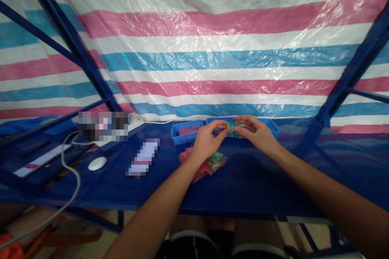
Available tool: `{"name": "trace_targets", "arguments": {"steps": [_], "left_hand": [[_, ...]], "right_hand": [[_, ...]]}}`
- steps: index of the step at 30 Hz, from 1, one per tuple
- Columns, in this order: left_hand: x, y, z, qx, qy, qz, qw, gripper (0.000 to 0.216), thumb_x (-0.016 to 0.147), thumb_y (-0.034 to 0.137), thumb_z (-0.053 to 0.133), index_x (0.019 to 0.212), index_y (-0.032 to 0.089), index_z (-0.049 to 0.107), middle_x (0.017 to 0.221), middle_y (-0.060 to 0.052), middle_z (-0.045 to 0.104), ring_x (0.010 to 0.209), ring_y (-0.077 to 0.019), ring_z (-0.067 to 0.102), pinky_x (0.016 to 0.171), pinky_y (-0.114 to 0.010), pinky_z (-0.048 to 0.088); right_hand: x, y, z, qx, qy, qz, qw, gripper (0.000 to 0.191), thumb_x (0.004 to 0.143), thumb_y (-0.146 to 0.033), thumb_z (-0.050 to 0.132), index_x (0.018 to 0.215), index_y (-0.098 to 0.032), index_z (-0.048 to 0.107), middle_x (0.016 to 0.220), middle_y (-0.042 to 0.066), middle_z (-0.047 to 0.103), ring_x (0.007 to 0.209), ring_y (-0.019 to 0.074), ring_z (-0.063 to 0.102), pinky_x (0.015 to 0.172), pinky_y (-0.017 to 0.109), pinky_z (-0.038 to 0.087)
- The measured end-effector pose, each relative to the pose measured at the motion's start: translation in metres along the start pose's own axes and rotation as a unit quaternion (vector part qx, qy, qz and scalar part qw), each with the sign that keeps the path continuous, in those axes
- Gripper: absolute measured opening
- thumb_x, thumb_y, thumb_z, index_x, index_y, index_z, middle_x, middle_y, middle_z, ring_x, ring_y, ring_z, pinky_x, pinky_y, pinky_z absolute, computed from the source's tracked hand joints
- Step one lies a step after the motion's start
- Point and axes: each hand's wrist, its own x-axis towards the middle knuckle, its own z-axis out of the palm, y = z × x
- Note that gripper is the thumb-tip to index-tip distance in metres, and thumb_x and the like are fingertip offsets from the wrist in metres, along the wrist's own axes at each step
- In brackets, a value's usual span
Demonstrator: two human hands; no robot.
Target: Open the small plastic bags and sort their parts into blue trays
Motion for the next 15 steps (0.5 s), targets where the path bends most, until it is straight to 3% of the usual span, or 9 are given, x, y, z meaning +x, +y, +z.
{"name": "trace_targets", "arguments": {"steps": [2,5,7,10,12,15], "left_hand": [[-0.001,-0.001,0.001,0.010,-0.027,0.008,1.000,0.032,0.101,0.040,0.067,0.128,0.022,0.069,0.116,-0.008,0.080,0.105,-0.0225,0.078,0.087,-0.033,0.062],[-0.002,-0.003,0.001,0.082,-0.047,0.037,0.995,0.034,0.103,0.037,0.064,0.134,0.023,0.067,0.122,-0.009,0.079,0.113,-0.0241,0.075,0.097,-0.038,0.061],[-0.003,-0.005,0.001,0.135,-0.045,0.051,0.989,0.033,0.103,0.035,0.063,0.132,0.022,0.068,0.125,-0.010,0.078,0.118,-0.0257,0.073,0.104,-0.042,0.058],[-0.002,-0.007,-0.001,0.176,-0.027,0.051,0.983,0.029,0.104,0.035,0.060,0.128,0.021,0.070,0.125,-0.011,0.077,0.119,-0.0266,0.072,0.109,-0.044,0.055],[-0.002,-0.007,-0.004,0.184,-0.011,0.047,0.982,0.028,0.105,0.034,0.058,0.125,0.021,0.071,0.123,-0.010,0.077,0.116,-0.0265,0.072,0.108,-0.044,0.055],[0.000,-0.005,-0.008,0.194,0.010,0.046,0.980,0.027,0.107,0.032,0.053,0.122,0.020,0.072,0.120,-0.010,0.077,0.113,-0.0262,0.072,0.106,-0.043,0.055]], "right_hand": [[0.002,0.003,-0.004,-0.047,-0.028,-0.021,0.998,0.038,0.082,-0.054,0.086,0.106,-0.026,0.076,0.104,0.005,0.078,0.088,0.0234,0.073,0.083,0.039,0.060],[0.008,0.004,-0.020,-0.165,0.045,-0.094,0.981,0.029,0.091,-0.052,0.078,0.103,-0.025,0.076,0.097,0.006,0.077,0.086,0.0259,0.072,0.086,0.044,0.059],[0.014,0.003,-0.039,-0.283,0.123,-0.168,0.936,0.024,0.096,-0.047,0.072,0.103,-0.025,0.076,0.100,0.008,0.075,0.091,0.0277,0.070,0.091,0.047,0.057],[0.022,0.004,-0.068,-0.421,0.169,-0.217,0.864,0.020,0.100,-0.037,0.062,0.105,-0.022,0.075,0.106,0.013,0.074,0.102,0.0316,0.068,0.096,0.048,0.053],[0.026,0.010,-0.082,-0.494,0.140,-0.194,0.836,0.020,0.099,-0.036,0.062,0.100,-0.021,0.076,0.101,0.014,0.074,0.100,0.0330,0.069,0.095,0.048,0.052],[0.029,0.018,-0.087,-0.558,0.054,-0.117,0.820,0.034,0.100,-0.048,0.061,0.085,-0.021,0.075,0.087,0.013,0.074,0.086,0.0314,0.070,0.084,0.044,0.053]]}}
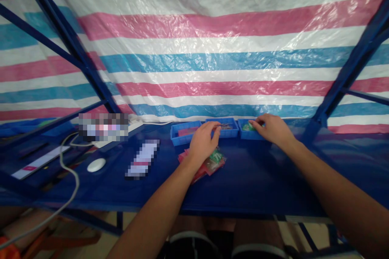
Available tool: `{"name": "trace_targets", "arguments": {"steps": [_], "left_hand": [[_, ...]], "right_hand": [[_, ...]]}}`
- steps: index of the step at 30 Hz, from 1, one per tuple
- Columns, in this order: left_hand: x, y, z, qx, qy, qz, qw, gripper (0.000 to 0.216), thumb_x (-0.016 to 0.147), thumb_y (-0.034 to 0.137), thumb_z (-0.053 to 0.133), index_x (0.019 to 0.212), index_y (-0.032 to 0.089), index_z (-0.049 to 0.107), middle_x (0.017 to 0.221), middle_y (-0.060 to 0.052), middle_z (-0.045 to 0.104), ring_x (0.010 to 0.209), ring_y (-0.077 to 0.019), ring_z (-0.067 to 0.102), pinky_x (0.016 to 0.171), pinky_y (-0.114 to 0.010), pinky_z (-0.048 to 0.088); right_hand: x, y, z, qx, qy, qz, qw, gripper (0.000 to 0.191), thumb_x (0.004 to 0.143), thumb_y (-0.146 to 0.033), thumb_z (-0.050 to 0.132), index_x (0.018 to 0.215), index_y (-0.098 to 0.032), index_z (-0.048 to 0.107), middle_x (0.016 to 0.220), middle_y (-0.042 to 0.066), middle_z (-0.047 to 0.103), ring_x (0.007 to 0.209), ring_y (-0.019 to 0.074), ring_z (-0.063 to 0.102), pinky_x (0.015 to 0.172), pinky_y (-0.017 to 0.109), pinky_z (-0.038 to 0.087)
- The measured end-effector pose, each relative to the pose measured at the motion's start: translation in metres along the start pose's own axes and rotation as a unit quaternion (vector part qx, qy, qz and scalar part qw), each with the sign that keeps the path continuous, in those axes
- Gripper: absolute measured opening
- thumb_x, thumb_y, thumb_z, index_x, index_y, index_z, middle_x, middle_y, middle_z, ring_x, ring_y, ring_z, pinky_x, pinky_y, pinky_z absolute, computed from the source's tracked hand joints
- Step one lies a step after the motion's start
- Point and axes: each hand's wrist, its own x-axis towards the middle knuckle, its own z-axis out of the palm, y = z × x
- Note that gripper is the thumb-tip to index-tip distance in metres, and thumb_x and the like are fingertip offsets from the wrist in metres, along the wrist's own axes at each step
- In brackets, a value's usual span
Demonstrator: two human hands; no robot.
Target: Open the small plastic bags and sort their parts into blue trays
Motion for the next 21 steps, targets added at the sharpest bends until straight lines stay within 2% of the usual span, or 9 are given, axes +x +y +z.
{"name": "trace_targets", "arguments": {"steps": [1,3,6,9,11,15,18,21], "left_hand": [[0.000,0.000,-0.001,0.004,0.003,0.000,1.000,0.027,0.107,0.032,0.052,0.121,0.020,0.072,0.119,-0.010,0.077,0.112,-0.0261,0.072,0.106,-0.043,0.054],[0.001,0.001,-0.003,0.010,0.006,0.001,1.000,0.028,0.108,0.030,0.049,0.121,0.020,0.072,0.120,-0.010,0.077,0.113,-0.0260,0.071,0.106,-0.043,0.054],[-0.001,0.002,-0.002,0.009,0.008,0.000,1.000,0.029,0.109,0.029,0.047,0.124,0.020,0.071,0.123,-0.010,0.076,0.116,-0.0259,0.070,0.108,-0.042,0.054],[-0.003,0.004,0.001,0.004,0.005,-0.007,1.000,0.033,0.109,0.029,0.044,0.133,0.020,0.066,0.124,-0.011,0.076,0.117,-0.0252,0.071,0.109,-0.042,0.054],[-0.003,0.006,0.002,0.002,0.002,-0.016,1.000,0.037,0.110,0.029,0.042,0.140,0.020,0.062,0.123,-0.010,0.076,0.116,-0.0247,0.071,0.108,-0.042,0.054],[-0.004,0.009,0.001,0.006,-0.010,-0.030,0.999,0.039,0.111,0.030,0.039,0.143,0.019,0.059,0.125,-0.011,0.076,0.119,-0.0246,0.071,0.111,-0.043,0.054],[-0.004,0.010,0.001,0.005,-0.019,-0.030,0.999,0.039,0.111,0.030,0.040,0.143,0.018,0.059,0.130,-0.011,0.075,0.123,-0.0251,0.069,0.112,-0.043,0.053],[-0.004,0.010,0.001,-0.012,-0.018,-0.021,1.000,0.037,0.110,0.032,0.044,0.140,0.018,0.062,0.135,-0.012,0.073,0.126,-0.0263,0.068,0.113,-0.044,0.053]], "right_hand": [[0.000,-0.002,0.001,-0.006,-0.014,0.000,1.000,0.039,0.101,-0.052,0.059,0.083,-0.021,0.075,0.085,0.013,0.073,0.085,0.0318,0.070,0.084,0.045,0.052],[-0.003,-0.015,0.000,0.004,-0.002,-0.017,1.000,0.041,0.103,-0.054,0.056,0.087,-0.021,0.076,0.088,0.015,0.074,0.091,0.0342,0.070,0.088,0.047,0.052],[-0.011,-0.050,-0.004,0.098,-0.005,-0.087,0.991,0.031,0.103,-0.049,0.059,0.098,-0.023,0.076,0.094,0.013,0.076,0.098,0.0345,0.069,0.095,0.050,0.051],[-0.026,-0.091,-0.001,0.220,-0.114,-0.194,0.949,0.025,0.100,-0.047,0.068,0.112,-0.026,0.076,0.108,0.010,0.077,0.107,0.0319,0.069,0.102,0.048,0.052],[-0.036,-0.111,0.006,0.267,-0.166,-0.244,0.917,0.032,0.094,-0.045,0.077,0.120,-0.027,0.075,0.122,0.011,0.074,0.120,0.0323,0.066,0.109,0.049,0.050],[-0.045,-0.125,0.019,0.297,-0.202,-0.251,0.899,0.029,0.094,-0.032,0.076,0.122,-0.025,0.075,0.121,0.011,0.076,0.116,0.0299,0.069,0.105,0.047,0.054],[-0.043,-0.119,0.021,0.300,-0.194,-0.227,0.906,0.026,0.093,-0.024,0.072,0.118,-0.024,0.076,0.113,0.009,0.079,0.106,0.0271,0.073,0.098,0.042,0.057],[-0.039,-0.108,0.023,0.288,-0.161,-0.185,0.926,0.027,0.091,-0.017,0.066,0.114,-0.024,0.077,0.108,0.007,0.080,0.096,0.0256,0.076,0.092,0.040,0.058]]}}
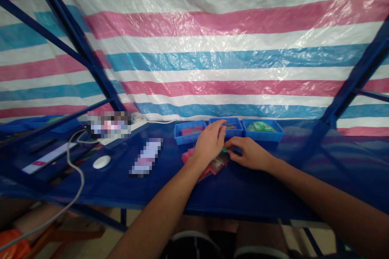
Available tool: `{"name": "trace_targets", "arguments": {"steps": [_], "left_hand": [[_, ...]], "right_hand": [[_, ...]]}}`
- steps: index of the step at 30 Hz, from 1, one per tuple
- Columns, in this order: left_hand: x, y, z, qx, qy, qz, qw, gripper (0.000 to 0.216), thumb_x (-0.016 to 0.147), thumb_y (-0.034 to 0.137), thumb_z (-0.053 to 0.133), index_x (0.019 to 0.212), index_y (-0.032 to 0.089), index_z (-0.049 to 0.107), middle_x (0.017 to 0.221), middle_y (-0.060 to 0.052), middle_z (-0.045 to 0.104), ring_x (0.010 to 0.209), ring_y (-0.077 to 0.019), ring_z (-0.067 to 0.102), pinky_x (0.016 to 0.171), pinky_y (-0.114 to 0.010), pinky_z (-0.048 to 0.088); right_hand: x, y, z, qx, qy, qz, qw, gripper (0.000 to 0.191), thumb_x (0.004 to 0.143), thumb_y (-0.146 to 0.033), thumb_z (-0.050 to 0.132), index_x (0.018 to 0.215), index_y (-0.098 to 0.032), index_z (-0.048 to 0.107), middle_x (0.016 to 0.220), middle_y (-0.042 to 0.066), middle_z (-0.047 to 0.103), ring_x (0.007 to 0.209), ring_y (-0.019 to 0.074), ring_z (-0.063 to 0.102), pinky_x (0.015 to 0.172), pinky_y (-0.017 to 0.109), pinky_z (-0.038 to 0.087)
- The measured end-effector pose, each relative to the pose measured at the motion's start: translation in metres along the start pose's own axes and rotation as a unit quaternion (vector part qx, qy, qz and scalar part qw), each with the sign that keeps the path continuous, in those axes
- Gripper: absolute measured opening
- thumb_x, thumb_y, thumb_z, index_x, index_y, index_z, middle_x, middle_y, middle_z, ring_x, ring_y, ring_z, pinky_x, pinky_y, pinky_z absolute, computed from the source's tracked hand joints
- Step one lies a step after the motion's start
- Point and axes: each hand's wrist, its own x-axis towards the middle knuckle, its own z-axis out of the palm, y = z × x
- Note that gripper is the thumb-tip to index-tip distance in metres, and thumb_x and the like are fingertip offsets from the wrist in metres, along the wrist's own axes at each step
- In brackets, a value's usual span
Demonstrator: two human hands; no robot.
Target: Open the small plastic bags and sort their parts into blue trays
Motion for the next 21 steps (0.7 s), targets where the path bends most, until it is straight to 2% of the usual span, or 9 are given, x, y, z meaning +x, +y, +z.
{"name": "trace_targets", "arguments": {"steps": [2,4,7,9,13,15,16,19,21], "left_hand": [[0.001,0.001,-0.001,-0.031,-0.003,0.014,0.999,0.034,0.110,0.035,0.048,0.133,0.018,0.067,0.133,-0.012,0.074,0.125,-0.0265,0.069,0.113,-0.044,0.052],[0.002,0.002,-0.001,-0.076,-0.015,0.022,0.997,0.032,0.108,0.038,0.053,0.128,0.020,0.070,0.129,-0.011,0.075,0.121,-0.0258,0.071,0.111,-0.043,0.054],[0.004,0.001,0.001,-0.151,-0.035,-0.006,0.988,0.034,0.100,0.038,0.067,0.130,0.021,0.069,0.118,-0.009,0.078,0.107,-0.0233,0.075,0.099,-0.037,0.059],[0.004,-0.002,0.004,-0.198,-0.039,-0.039,0.979,0.042,0.095,0.033,0.074,0.135,0.021,0.066,0.107,-0.007,0.079,0.094,-0.0205,0.076,0.088,-0.033,0.061],[0.004,-0.005,0.009,-0.260,-0.032,-0.077,0.962,0.052,0.094,0.030,0.076,0.142,0.019,0.059,0.094,-0.005,0.077,0.081,-0.0167,0.074,0.076,-0.027,0.059],[0.003,-0.003,0.008,-0.251,-0.022,-0.067,0.965,0.056,0.093,0.032,0.077,0.144,0.019,0.057,0.100,-0.007,0.077,0.086,-0.0182,0.075,0.076,-0.029,0.060],[0.003,-0.001,0.007,-0.235,-0.015,-0.047,0.971,0.057,0.093,0.034,0.078,0.145,0.021,0.058,0.110,-0.010,0.076,0.094,-0.0202,0.075,0.078,-0.030,0.061],[0.003,0.002,0.003,-0.156,-0.002,0.061,0.986,0.055,0.088,0.036,0.084,0.138,0.025,0.066,0.145,-0.014,0.063,0.129,-0.0284,0.065,0.100,-0.042,0.060],[0.004,0.000,0.001,-0.110,0.002,0.123,0.986,0.044,0.087,0.031,0.084,0.129,0.025,0.072,0.145,-0.012,0.064,0.137,-0.0289,0.060,0.114,-0.047,0.052]], "right_hand": [[0.000,0.008,-0.004,0.004,0.053,0.042,0.998,0.026,0.091,-0.018,0.065,0.114,-0.024,0.077,0.105,0.006,0.080,0.089,0.0252,0.076,0.088,0.041,0.058],[0.001,0.015,-0.008,0.069,0.119,0.099,0.986,0.023,0.093,-0.026,0.067,0.114,-0.024,0.075,0.100,0.005,0.081,0.083,0.0243,0.075,0.081,0.040,0.059],[0.004,0.020,-0.014,0.239,0.194,0.171,0.936,0.026,0.093,-0.041,0.072,0.112,-0.024,0.073,0.093,0.005,0.080,0.078,0.0223,0.074,0.072,0.036,0.059],[0.006,0.020,-0.017,0.318,0.210,0.190,0.905,0.032,0.088,-0.047,0.079,0.109,-0.024,0.073,0.092,0.004,0.079,0.076,0.0214,0.073,0.071,0.035,0.060],[0.009,0.016,-0.018,0.358,0.212,0.197,0.888,0.042,0.078,-0.050,0.089,0.106,-0.023,0.073,0.091,0.004,0.080,0.075,0.0203,0.072,0.075,0.036,0.060],[0.009,0.016,-0.017,0.372,0.220,0.202,0.879,0.044,0.076,-0.048,0.092,0.107,-0.022,0.073,0.087,0.003,0.079,0.072,0.0186,0.071,0.074,0.035,0.060],[0.009,0.016,-0.016,0.383,0.227,0.205,0.872,0.045,0.075,-0.047,0.093,0.108,-0.022,0.073,0.085,0.002,0.078,0.071,0.0175,0.070,0.073,0.034,0.059],[0.008,0.016,-0.015,0.432,0.242,0.223,0.840,0.048,0.073,-0.042,0.095,0.112,-0.023,0.074,0.085,0.001,0.077,0.071,0.0151,0.070,0.069,0.029,0.058],[0.008,0.015,-0.015,0.473,0.231,0.239,0.816,0.051,0.072,-0.039,0.097,0.115,-0.024,0.075,0.096,0.002,0.079,0.078,0.0156,0.072,0.070,0.027,0.059]]}}
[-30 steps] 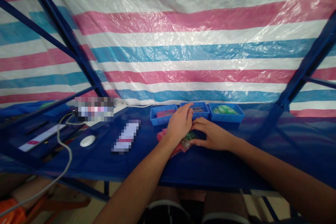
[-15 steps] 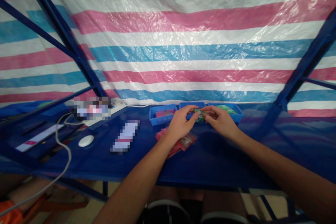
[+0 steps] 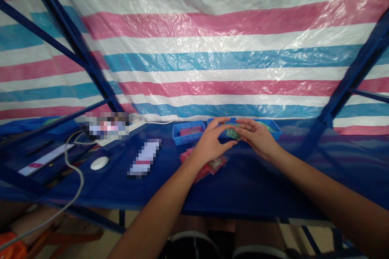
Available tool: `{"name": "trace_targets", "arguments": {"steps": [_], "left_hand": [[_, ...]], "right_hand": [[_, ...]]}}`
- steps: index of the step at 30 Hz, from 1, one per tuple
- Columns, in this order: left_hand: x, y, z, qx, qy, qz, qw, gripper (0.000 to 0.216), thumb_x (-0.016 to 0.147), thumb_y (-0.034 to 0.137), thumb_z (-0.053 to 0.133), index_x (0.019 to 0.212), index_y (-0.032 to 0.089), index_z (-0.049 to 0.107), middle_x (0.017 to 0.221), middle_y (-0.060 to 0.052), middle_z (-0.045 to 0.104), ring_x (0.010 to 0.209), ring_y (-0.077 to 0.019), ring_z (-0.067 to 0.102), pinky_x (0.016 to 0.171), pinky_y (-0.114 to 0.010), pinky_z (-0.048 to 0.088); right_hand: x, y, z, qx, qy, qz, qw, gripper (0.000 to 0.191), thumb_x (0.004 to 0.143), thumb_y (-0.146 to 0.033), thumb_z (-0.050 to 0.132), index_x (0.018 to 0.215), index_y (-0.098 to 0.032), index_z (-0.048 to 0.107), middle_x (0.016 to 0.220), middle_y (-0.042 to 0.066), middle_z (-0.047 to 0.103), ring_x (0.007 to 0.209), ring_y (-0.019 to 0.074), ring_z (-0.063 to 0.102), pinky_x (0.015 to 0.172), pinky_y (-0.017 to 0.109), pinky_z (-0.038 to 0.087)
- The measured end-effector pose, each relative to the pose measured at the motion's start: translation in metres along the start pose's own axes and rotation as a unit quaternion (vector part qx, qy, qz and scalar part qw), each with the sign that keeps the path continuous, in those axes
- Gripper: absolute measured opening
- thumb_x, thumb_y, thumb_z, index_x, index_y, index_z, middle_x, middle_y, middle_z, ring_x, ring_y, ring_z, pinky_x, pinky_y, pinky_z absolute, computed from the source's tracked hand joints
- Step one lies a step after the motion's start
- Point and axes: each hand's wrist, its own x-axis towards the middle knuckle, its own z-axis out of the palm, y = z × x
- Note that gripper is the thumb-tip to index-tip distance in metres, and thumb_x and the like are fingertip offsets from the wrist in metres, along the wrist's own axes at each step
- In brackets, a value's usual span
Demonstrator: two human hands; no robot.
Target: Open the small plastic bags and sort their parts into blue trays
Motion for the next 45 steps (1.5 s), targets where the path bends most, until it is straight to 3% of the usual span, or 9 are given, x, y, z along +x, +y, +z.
{"name": "trace_targets", "arguments": {"steps": [6,14,18,21,28,35,38,41,45], "left_hand": [[0.000,-0.006,-0.001,0.013,0.013,-0.022,1.000,0.017,0.097,0.026,0.072,0.113,0.021,0.079,0.115,-0.007,0.080,0.111,-0.0225,0.073,0.103,-0.038,0.056],[0.001,-0.003,0.000,-0.069,0.023,-0.156,0.985,0.038,0.099,0.042,0.069,0.129,0.019,0.070,0.086,-0.003,0.076,0.076,-0.0177,0.071,0.074,-0.030,0.057],[0.000,0.003,-0.001,-0.012,0.011,-0.100,0.995,0.054,0.097,0.039,0.072,0.147,0.023,0.058,0.129,-0.012,0.072,0.115,-0.0248,0.070,0.096,-0.039,0.059],[-0.001,0.004,-0.003,0.031,-0.019,-0.005,0.999,0.050,0.090,0.035,0.080,0.138,0.026,0.067,0.151,-0.011,0.059,0.140,-0.0290,0.056,0.119,-0.048,0.047],[0.001,0.001,-0.004,0.030,-0.011,-0.019,0.999,0.023,0.100,0.020,0.063,0.120,0.022,0.075,0.117,-0.008,0.077,0.110,-0.0232,0.072,0.103,-0.040,0.056],[0.002,0.003,-0.002,-0.028,0.016,-0.131,0.991,0.044,0.100,0.037,0.068,0.140,0.020,0.062,0.091,-0.003,0.076,0.079,-0.0175,0.070,0.078,-0.031,0.057],[0.001,0.005,-0.003,-0.026,0.017,-0.103,0.994,0.053,0.097,0.040,0.072,0.145,0.022,0.059,0.114,-0.009,0.075,0.098,-0.0211,0.072,0.086,-0.034,0.059],[0.000,0.006,-0.004,0.007,0.003,-0.019,1.000,0.056,0.087,0.039,0.084,0.139,0.025,0.066,0.150,-0.013,0.060,0.138,-0.0294,0.059,0.114,-0.046,0.051],[0.000,0.002,-0.004,0.018,-0.011,0.009,1.000,0.026,0.094,0.030,0.076,0.120,0.023,0.076,0.130,-0.010,0.073,0.126,-0.0267,0.066,0.114,-0.046,0.050]], "right_hand": [[-0.002,-0.010,0.002,0.012,-0.023,0.045,0.999,0.034,0.082,-0.047,0.089,0.103,-0.021,0.081,0.112,0.009,0.079,0.083,0.0171,0.073,0.061,0.024,0.058],[-0.001,-0.008,-0.002,-0.123,-0.048,-0.014,0.991,0.043,0.075,-0.050,0.093,0.100,-0.019,0.076,0.071,0.003,0.074,0.055,0.0150,0.063,0.047,0.025,0.047],[0.001,-0.002,-0.006,-0.097,-0.026,0.008,0.995,0.050,0.076,-0.051,0.091,0.111,-0.021,0.071,0.058,-0.005,0.063,0.043,0.0101,0.048,0.040,0.022,0.034],[0.001,-0.003,-0.007,-0.045,-0.012,0.026,0.999,0.064,0.074,-0.047,0.093,0.128,-0.023,0.067,0.054,-0.009,0.056,0.042,0.0083,0.041,0.040,0.021,0.029],[-0.005,-0.013,0.002,-0.004,-0.043,0.119,0.992,0.045,0.078,-0.058,0.087,0.095,-0.018,0.075,0.066,0.000,0.065,0.048,0.0089,0.048,0.041,0.022,0.031],[-0.006,-0.011,0.001,-0.114,-0.065,0.045,0.990,0.043,0.079,-0.059,0.087,0.077,-0.021,0.067,0.057,-0.004,0.056,0.045,0.0082,0.042,0.041,0.022,0.027],[-0.004,-0.010,-0.001,-0.086,-0.054,0.060,0.993,0.047,0.079,-0.059,0.087,0.072,-0.021,0.060,0.054,-0.007,0.048,0.043,0.0064,0.036,0.040,0.022,0.023],[-0.003,-0.012,-0.002,-0.010,-0.058,0.113,0.992,0.050,0.078,-0.053,0.089,0.068,-0.021,0.052,0.052,-0.010,0.037,0.042,0.0050,0.026,0.039,0.021,0.018],[-0.004,-0.016,-0.001,0.023,-0.094,0.191,0.977,0.045,0.081,-0.053,0.087,0.074,-0.021,0.057,0.050,-0.011,0.032,0.042,0.0050,0.020,0.038,0.020,0.014]]}}
